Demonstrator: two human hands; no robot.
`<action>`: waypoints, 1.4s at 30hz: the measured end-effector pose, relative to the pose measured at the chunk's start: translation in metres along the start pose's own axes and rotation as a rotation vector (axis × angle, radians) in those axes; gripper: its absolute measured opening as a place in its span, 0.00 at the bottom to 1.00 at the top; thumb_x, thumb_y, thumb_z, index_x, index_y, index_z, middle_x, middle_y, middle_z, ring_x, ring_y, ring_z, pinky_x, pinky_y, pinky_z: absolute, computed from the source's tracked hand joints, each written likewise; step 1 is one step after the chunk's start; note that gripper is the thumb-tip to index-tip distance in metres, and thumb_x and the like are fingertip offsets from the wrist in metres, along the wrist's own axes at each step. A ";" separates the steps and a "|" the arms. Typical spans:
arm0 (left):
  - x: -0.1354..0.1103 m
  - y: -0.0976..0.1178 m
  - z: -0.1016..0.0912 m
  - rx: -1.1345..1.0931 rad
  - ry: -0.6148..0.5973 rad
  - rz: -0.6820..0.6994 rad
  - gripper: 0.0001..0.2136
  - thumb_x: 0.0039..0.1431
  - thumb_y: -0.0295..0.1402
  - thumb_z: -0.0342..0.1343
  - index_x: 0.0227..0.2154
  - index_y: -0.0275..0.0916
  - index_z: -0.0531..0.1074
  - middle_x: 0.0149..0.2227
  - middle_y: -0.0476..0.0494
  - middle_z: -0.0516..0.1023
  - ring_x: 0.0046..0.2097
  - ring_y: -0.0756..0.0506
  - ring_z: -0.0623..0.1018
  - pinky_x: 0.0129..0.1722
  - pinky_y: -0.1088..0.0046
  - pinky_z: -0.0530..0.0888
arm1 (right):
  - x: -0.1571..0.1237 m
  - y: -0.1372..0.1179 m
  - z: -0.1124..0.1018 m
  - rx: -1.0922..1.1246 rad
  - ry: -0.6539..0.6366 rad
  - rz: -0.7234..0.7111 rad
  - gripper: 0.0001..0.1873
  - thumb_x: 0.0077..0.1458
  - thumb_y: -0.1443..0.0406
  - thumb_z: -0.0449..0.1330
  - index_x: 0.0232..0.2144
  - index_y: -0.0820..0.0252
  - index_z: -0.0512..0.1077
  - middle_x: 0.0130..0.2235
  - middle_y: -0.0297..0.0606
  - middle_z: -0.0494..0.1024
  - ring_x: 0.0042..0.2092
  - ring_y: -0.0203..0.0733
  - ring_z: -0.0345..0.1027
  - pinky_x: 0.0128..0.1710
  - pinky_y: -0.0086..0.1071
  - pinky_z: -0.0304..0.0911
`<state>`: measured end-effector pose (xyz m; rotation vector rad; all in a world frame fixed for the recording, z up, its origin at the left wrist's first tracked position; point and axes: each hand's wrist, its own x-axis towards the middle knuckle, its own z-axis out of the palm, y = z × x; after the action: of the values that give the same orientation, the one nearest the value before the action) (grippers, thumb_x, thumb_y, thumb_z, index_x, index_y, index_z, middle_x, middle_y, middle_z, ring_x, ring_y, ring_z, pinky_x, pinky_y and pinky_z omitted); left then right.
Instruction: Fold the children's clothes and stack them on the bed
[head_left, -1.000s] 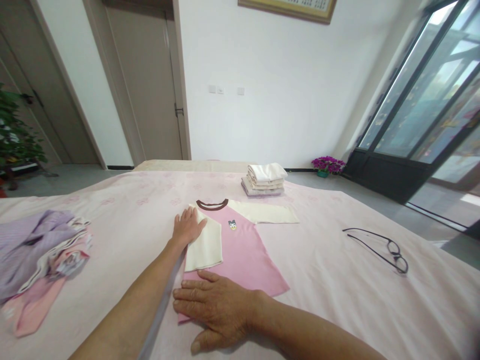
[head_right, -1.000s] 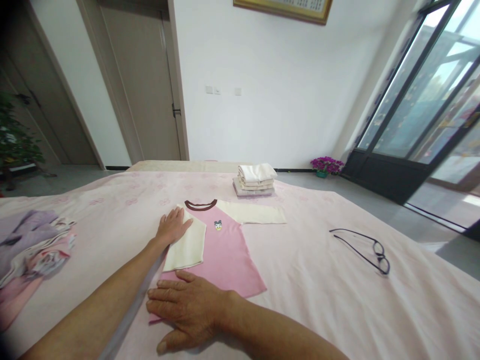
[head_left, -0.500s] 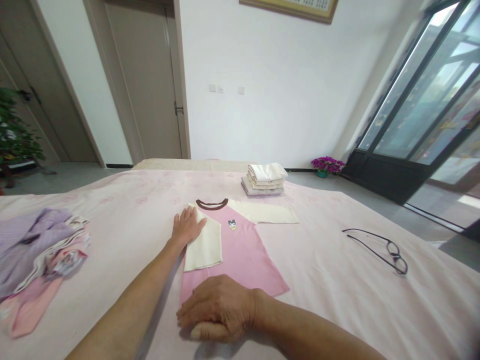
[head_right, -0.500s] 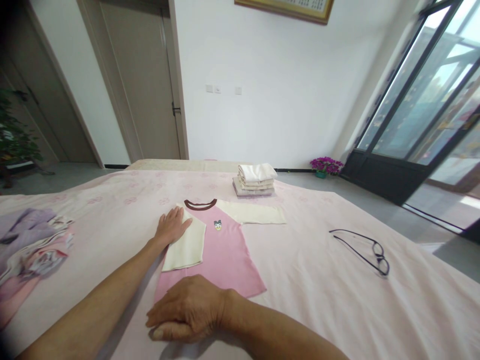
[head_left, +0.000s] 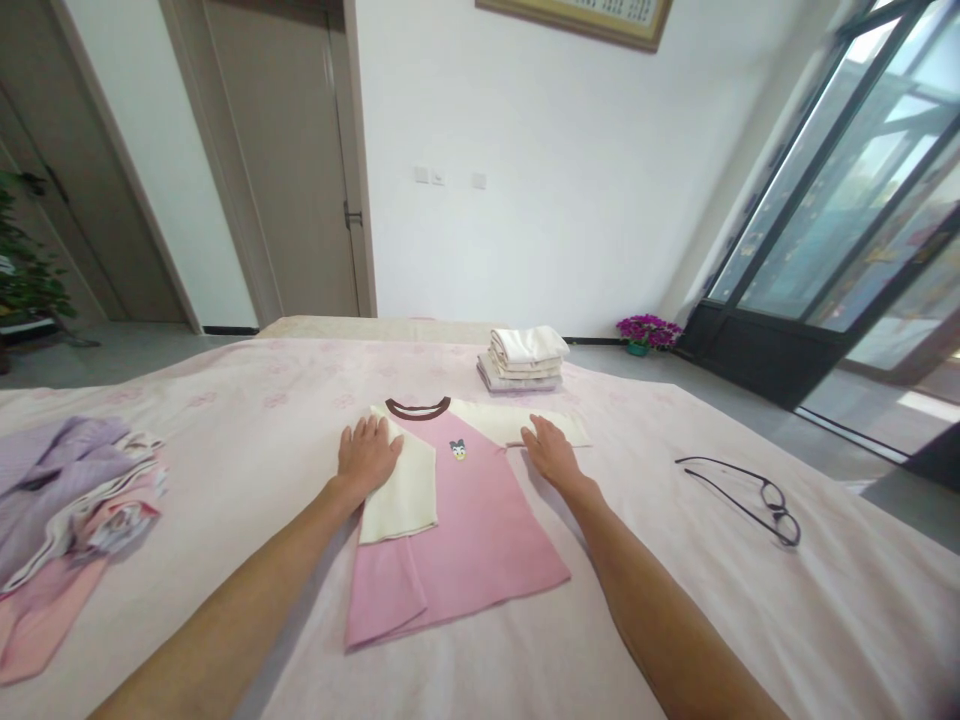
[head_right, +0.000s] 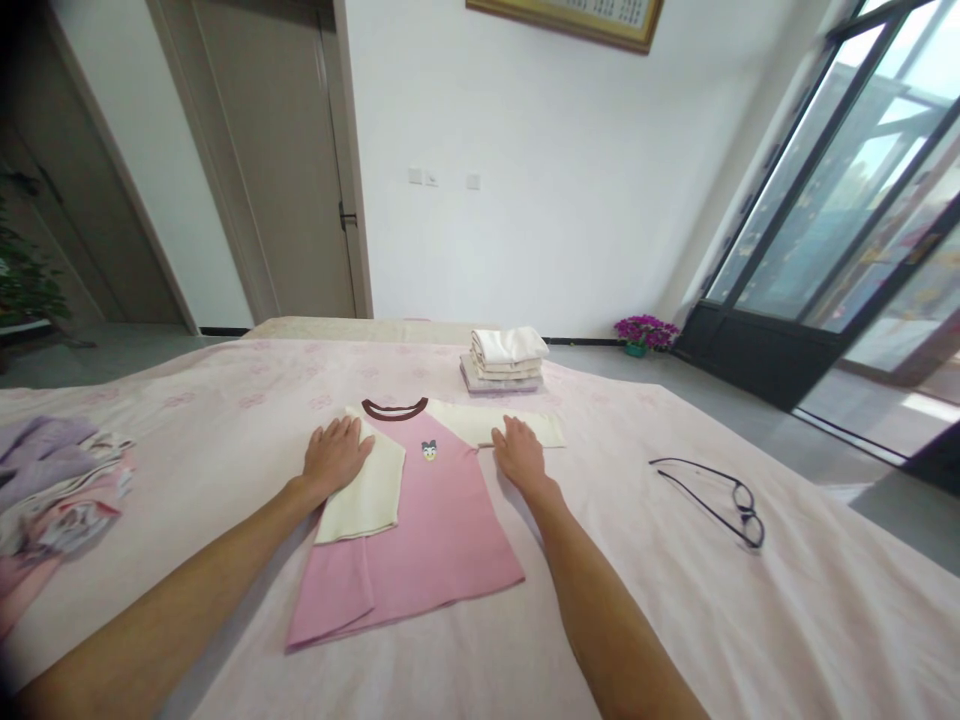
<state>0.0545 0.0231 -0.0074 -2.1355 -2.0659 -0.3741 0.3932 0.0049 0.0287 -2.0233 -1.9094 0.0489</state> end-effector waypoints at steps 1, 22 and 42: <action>0.000 0.001 -0.002 0.012 0.004 0.003 0.27 0.66 0.45 0.37 0.59 0.33 0.64 0.65 0.30 0.62 0.65 0.33 0.60 0.63 0.50 0.52 | 0.003 0.012 0.001 -0.056 -0.010 0.050 0.26 0.67 0.58 0.45 0.62 0.65 0.61 0.62 0.52 0.64 0.64 0.48 0.55 0.62 0.40 0.49; -0.035 0.031 -0.019 -0.637 -0.051 0.241 0.24 0.64 0.43 0.48 0.59 0.38 0.68 0.65 0.38 0.63 0.69 0.39 0.55 0.68 0.56 0.48 | 0.049 0.052 -0.047 0.416 -0.089 0.480 0.16 0.48 0.67 0.58 0.39 0.69 0.75 0.34 0.51 0.79 0.42 0.49 0.75 0.39 0.35 0.69; -0.036 0.053 -0.040 -2.083 -0.217 -0.603 0.06 0.55 0.19 0.55 0.33 0.34 0.72 0.27 0.47 0.80 0.29 0.48 0.80 0.34 0.72 0.79 | -0.049 -0.030 -0.040 0.159 -0.362 -0.066 0.33 0.46 0.56 0.64 0.55 0.59 0.69 0.45 0.42 0.78 0.42 0.45 0.72 0.38 0.32 0.61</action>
<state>0.1032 -0.0244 0.0246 -1.4244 -2.4010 -3.6341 0.3710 -0.0515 0.0642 -1.9447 -2.1030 0.5673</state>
